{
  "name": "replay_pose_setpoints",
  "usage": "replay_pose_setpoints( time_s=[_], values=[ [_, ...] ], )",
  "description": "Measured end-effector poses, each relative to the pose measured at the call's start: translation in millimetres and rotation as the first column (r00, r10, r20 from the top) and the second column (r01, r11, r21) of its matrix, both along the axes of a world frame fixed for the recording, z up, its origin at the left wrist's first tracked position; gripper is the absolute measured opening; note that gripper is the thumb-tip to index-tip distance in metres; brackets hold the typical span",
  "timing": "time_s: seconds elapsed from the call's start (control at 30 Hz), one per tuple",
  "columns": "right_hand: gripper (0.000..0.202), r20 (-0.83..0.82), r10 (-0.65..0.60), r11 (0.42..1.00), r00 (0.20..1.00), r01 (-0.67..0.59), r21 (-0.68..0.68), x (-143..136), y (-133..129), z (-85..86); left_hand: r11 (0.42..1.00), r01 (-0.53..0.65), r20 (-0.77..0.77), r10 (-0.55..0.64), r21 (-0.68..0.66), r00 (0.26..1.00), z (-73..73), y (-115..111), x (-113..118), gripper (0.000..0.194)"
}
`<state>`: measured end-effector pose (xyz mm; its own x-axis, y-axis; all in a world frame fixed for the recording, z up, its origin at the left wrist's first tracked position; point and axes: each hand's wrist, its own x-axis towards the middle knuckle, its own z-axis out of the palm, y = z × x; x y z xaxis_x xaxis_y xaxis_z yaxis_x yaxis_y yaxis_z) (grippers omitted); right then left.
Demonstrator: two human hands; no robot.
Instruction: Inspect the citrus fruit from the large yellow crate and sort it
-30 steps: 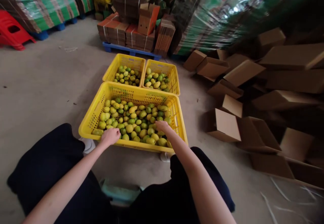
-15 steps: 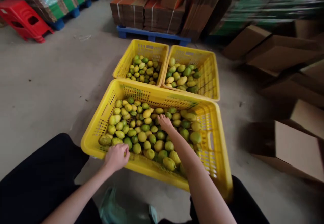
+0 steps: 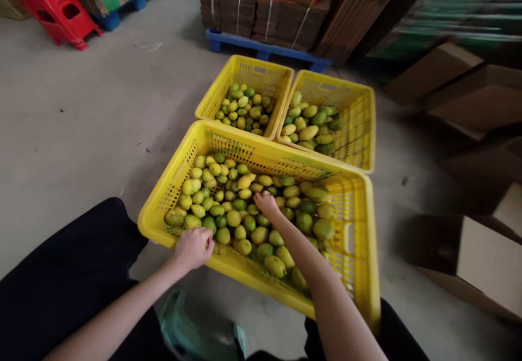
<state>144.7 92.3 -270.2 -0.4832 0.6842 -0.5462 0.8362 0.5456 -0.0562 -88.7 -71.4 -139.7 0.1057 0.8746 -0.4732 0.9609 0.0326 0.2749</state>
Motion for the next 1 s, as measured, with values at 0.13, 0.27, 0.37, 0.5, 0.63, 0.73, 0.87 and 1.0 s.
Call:
replay_pose_setpoints(
  time_s=[0.13,0.27,0.37,0.5,0.63,0.73,0.87,1.0],
  values=[
    [0.045,-0.004,0.038,0.998,0.999,-0.038,-0.054,10,-25,30.3,0.999,0.007,-0.01,-0.007,0.031,1.0,-1.0,2,-2,0.027],
    [0.05,-0.135,-0.092,0.993,0.987,0.081,-0.081,25,-50,70.4,0.999,0.003,-0.023,-0.002,0.044,1.0,0.1,3,-3,0.03],
    [0.043,-0.345,-0.246,0.969,0.906,0.23,-0.088,35,-65,105.6,0.999,0.002,-0.043,0.0,0.049,0.999,0.7,4,-5,0.032],
    [0.046,-0.621,-0.415,0.895,0.665,0.422,-0.146,55,-94,158.8,0.999,0.017,-0.044,-0.015,0.043,0.999,-2.6,6,-6,0.033],
    [0.05,-0.702,-0.698,0.607,-0.146,0.401,-0.686,73,-137,208.4,0.999,0.032,-0.041,-0.032,0.012,0.999,-6.3,10,-8,0.034],
    [0.058,-0.385,-0.646,0.467,-0.659,0.058,-0.883,68,-166,229.8,0.999,0.04,-0.041,-0.04,-0.004,0.998,-6.1,10,-9,0.036],
    [0.028,0.108,-0.54,0.301,-0.835,-0.311,-0.902,41,-184,237.1,0.999,0.047,-0.035,-0.047,-0.022,0.998,-6.0,9,-14,0.038],
    [0.017,0.327,-0.473,0.108,-0.818,-0.422,-0.9,27,-183,242.7,0.989,0.116,0.042,-0.113,-0.089,0.993,-13.3,21,-16,0.03]
  ],
)
